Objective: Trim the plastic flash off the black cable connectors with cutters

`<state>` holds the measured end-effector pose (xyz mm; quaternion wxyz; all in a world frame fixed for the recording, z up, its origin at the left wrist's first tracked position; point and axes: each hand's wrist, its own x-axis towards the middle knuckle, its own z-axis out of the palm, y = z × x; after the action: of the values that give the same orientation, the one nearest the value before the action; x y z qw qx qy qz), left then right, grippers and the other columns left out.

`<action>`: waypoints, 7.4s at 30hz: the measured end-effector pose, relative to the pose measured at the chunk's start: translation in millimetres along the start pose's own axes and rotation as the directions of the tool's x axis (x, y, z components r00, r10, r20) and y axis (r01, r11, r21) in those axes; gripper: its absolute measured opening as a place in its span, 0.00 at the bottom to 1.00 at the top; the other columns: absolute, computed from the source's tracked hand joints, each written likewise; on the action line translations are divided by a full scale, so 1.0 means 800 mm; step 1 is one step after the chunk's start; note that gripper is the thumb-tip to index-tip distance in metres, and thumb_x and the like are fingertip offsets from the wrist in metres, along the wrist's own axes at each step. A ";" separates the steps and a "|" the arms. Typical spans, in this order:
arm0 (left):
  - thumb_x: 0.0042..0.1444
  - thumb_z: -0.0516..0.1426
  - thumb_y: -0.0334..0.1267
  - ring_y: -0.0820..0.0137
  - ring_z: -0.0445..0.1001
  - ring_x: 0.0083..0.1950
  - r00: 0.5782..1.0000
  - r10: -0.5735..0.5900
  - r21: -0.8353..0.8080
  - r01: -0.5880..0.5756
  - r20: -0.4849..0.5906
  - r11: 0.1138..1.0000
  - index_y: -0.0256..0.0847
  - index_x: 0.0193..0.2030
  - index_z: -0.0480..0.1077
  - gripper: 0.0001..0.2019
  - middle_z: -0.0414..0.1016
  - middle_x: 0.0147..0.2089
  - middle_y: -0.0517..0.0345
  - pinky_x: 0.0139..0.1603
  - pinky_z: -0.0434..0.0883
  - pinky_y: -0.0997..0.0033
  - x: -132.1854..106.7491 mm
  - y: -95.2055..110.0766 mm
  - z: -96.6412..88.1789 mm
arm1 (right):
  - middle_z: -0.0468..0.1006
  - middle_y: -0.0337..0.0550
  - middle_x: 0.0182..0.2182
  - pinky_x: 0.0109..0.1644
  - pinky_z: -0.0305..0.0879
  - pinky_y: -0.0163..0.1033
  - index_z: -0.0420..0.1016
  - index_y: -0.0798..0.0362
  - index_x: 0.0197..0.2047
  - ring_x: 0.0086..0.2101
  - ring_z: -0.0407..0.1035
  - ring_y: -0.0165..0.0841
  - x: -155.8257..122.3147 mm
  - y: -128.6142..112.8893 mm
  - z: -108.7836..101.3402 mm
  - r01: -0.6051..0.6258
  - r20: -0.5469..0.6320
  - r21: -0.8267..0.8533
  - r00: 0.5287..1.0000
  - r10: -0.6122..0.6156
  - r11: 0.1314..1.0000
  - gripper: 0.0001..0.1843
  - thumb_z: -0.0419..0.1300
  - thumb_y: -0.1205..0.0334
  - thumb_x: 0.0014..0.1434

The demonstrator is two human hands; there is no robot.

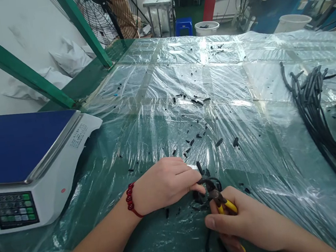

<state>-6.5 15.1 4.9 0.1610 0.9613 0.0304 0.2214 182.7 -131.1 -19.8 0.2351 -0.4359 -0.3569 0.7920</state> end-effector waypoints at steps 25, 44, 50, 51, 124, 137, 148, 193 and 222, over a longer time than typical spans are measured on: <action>0.67 0.52 0.39 0.59 0.83 0.38 0.849 -0.498 -0.910 -0.054 0.175 -0.411 0.38 0.41 0.71 0.09 0.77 0.37 0.53 0.43 0.79 0.53 0.011 0.023 0.034 | 0.79 0.47 0.34 0.51 0.67 0.46 0.78 0.56 0.46 0.35 0.72 0.36 -0.034 -0.019 -0.005 0.106 0.145 0.182 0.980 -0.133 0.978 0.22 0.66 0.46 0.59; 0.62 0.64 0.34 0.73 0.77 0.21 0.851 -0.394 -0.896 0.176 0.346 -0.407 0.39 0.56 0.68 0.16 0.80 0.34 0.55 0.18 0.74 0.81 0.007 0.021 0.043 | 0.83 0.50 0.36 0.45 0.69 0.42 0.76 0.57 0.43 0.37 0.77 0.37 -0.034 -0.037 -0.033 0.169 0.122 0.090 0.976 -0.179 0.982 0.21 0.62 0.46 0.63; 0.64 0.62 0.35 0.76 0.73 0.16 0.852 -0.357 -0.871 0.203 0.382 -0.447 0.40 0.52 0.67 0.12 0.80 0.33 0.57 0.13 0.69 0.84 0.008 0.023 0.041 | 0.80 0.48 0.37 0.45 0.66 0.42 0.76 0.57 0.43 0.37 0.72 0.36 -0.032 -0.045 -0.042 0.185 0.107 -0.050 0.978 -0.179 0.982 0.17 0.61 0.50 0.64; 0.64 0.61 0.35 0.76 0.73 0.17 0.852 -0.354 -0.869 0.208 0.387 -0.449 0.40 0.52 0.67 0.11 0.80 0.33 0.57 0.13 0.70 0.83 0.008 0.023 0.041 | 0.80 0.47 0.36 0.45 0.66 0.41 0.77 0.56 0.42 0.36 0.71 0.36 -0.032 -0.045 -0.042 0.180 0.104 -0.072 0.980 -0.172 0.981 0.17 0.61 0.50 0.64; 0.58 0.55 0.28 0.79 0.65 0.23 0.798 -0.566 -0.434 0.593 0.206 0.678 0.38 0.38 0.73 0.06 0.76 0.30 0.62 0.27 0.62 0.78 0.013 0.029 0.012 | 0.62 0.32 0.14 0.21 0.51 0.32 0.59 0.50 0.24 0.16 0.61 0.26 -0.005 -0.018 -0.022 -0.187 -0.300 -0.427 0.952 0.057 0.885 0.28 0.51 0.41 0.70; 0.65 0.57 0.35 0.69 0.83 0.43 0.725 -0.631 -0.624 0.635 0.277 0.456 0.41 0.42 0.72 0.03 0.84 0.41 0.58 0.42 0.76 0.72 0.015 0.026 0.006 | 0.76 0.39 0.23 0.36 0.66 0.36 0.70 0.53 0.31 0.27 0.73 0.31 0.008 -0.012 -0.018 0.127 -0.160 -0.180 0.975 -0.157 0.975 0.22 0.55 0.44 0.69; 0.65 0.58 0.33 0.70 0.83 0.41 0.740 -0.631 -0.624 0.611 0.232 0.486 0.41 0.40 0.73 0.02 0.84 0.41 0.59 0.39 0.75 0.76 0.012 0.036 0.013 | 0.76 0.39 0.23 0.34 0.68 0.37 0.71 0.54 0.33 0.26 0.74 0.33 0.002 -0.013 -0.013 0.162 -0.159 -0.001 0.974 -0.160 0.987 0.23 0.56 0.42 0.68; 0.63 0.55 0.35 0.77 0.60 0.25 0.684 -0.648 -0.551 0.700 0.335 0.454 0.39 0.32 0.72 0.09 0.66 0.26 0.64 0.26 0.59 0.75 0.019 0.025 0.009 | 0.81 0.50 0.32 0.42 0.71 0.42 0.73 0.56 0.40 0.34 0.78 0.39 -0.017 -0.020 -0.031 -0.092 -0.002 0.174 0.996 0.093 0.981 0.25 0.54 0.40 0.68; 0.69 0.54 0.32 0.69 0.73 0.37 0.854 -0.414 -0.356 0.511 0.317 0.783 0.39 0.41 0.74 0.08 0.76 0.37 0.57 0.38 0.67 0.71 0.013 0.011 -0.006 | 0.78 0.44 0.22 0.23 0.68 0.32 0.73 0.57 0.37 0.20 0.73 0.31 -0.008 -0.008 -0.026 -0.028 0.034 0.251 0.999 0.020 0.968 0.25 0.49 0.44 0.72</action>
<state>0.5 9.2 15.8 0.4194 0.8831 0.1991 0.0675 204.0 -123.8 -19.0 0.2734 -0.3946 -0.2520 0.8403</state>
